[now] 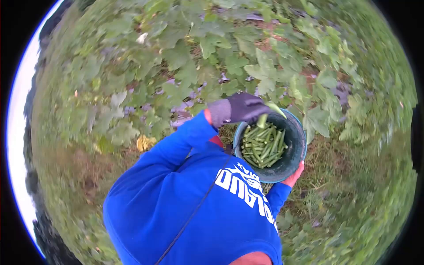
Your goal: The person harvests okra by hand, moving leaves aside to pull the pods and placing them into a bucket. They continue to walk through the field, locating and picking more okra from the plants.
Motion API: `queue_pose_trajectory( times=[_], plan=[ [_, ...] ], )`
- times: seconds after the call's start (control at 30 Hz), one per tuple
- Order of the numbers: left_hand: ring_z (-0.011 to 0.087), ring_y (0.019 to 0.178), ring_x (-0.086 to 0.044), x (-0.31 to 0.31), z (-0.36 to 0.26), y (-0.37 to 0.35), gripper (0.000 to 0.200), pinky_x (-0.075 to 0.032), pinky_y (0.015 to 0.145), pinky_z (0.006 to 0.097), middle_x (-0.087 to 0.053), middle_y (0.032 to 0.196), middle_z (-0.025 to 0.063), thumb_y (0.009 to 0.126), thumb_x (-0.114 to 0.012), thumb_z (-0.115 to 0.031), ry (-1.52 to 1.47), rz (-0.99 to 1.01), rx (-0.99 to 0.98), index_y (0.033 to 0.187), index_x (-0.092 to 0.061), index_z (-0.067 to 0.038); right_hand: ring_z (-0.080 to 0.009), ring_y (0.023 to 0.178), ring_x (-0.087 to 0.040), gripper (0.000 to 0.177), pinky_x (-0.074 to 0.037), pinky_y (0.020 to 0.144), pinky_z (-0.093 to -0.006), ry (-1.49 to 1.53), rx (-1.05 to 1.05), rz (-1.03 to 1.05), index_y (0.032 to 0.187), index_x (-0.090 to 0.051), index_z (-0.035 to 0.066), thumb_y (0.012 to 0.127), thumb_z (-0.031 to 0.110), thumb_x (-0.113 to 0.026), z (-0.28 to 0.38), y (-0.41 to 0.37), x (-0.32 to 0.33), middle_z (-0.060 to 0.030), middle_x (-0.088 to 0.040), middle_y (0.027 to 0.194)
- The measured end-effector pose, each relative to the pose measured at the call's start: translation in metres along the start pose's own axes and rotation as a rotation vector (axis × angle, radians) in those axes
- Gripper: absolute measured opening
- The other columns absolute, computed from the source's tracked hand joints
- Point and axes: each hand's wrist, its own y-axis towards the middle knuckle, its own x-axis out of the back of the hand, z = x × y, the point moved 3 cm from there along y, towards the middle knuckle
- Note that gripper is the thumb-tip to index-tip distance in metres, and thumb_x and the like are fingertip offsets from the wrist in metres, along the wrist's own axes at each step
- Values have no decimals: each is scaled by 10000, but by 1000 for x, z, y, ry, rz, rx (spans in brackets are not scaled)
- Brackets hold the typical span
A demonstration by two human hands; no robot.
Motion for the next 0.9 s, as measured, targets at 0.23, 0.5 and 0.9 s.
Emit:
queue_pose_trajectory(
  times=[0.23,0.5,0.9],
  plan=[
    [203,680,-648,-47,55,-43,418,-508,672,325,-662,790,73,942,-434,-440,-1,-70,189,959,-654,-86,-270,1219,-472,562,-355,1054,-414,-129,-9,119,1348,-419,17,952,416,-417,-6,-20,-24,-139,-487,1346],
    [126,673,-607,-80,67,-28,320,-501,633,269,-646,820,41,934,-446,-349,-183,-187,139,996,-636,-99,-277,1238,-454,609,-339,1068,-424,-104,-100,166,1366,-401,30,939,464,-409,6,-10,0,-137,-469,1362],
    [65,576,-543,-86,66,-25,312,-478,516,217,-642,867,3,947,-415,-328,-319,-174,144,1064,-614,-119,-294,1259,-430,618,-325,1080,-440,-81,-87,166,1395,-367,52,937,465,-411,7,-10,7,-141,-442,1387]
  ],
)
